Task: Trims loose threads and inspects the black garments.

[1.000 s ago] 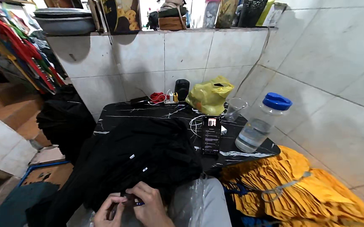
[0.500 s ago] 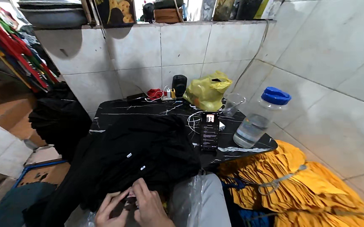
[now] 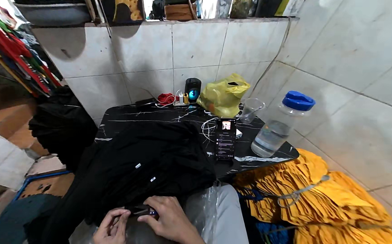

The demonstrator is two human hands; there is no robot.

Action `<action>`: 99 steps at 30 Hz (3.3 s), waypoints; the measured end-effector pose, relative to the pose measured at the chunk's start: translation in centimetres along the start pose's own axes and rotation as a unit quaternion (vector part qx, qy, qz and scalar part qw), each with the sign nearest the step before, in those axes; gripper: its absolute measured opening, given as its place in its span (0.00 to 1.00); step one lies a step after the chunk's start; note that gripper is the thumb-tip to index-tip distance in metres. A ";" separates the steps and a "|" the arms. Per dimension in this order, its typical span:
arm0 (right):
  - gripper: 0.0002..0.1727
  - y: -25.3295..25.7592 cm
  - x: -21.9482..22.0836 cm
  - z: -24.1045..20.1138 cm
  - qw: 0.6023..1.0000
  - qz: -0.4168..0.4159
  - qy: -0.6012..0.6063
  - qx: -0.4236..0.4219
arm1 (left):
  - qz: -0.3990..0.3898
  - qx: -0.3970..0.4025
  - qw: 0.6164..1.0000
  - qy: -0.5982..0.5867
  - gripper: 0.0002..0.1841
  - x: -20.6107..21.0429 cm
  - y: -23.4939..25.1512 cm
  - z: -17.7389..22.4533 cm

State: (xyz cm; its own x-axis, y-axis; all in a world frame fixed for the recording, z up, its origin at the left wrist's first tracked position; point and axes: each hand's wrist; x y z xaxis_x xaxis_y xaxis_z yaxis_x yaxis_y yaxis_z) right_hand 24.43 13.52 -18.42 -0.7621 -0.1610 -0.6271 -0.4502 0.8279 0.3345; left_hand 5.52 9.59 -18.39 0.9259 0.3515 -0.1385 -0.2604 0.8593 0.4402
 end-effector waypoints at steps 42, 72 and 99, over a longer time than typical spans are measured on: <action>0.11 1.1 2.2 0.1 0.963 0.017 0.270 0.000 | -0.056 0.162 0.956 0.237 0.08 -1.8 -0.8 -0.7; 0.11 1.2 1.9 -0.7 0.981 0.061 0.164 0.090 | -0.145 0.069 0.987 0.001 0.04 -1.5 -1.2 -0.4; 0.59 -1.3 -18.6 10.3 0.887 0.386 -0.184 0.175 | -0.221 -0.020 0.971 -0.086 0.06 -4.6 -1.2 0.0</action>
State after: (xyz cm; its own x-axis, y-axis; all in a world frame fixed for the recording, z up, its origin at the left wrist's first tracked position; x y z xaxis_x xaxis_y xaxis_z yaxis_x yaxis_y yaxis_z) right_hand 44.03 20.97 -14.42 -0.5480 0.6592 -0.5150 0.3602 0.7416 0.5660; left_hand 1.56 6.90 -18.27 0.9807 -0.1204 -0.1541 0.1667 0.9266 0.3370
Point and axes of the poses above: each hand's wrist, its own y-axis towards the middle knuckle, its own x-axis out of the palm, z = x × y
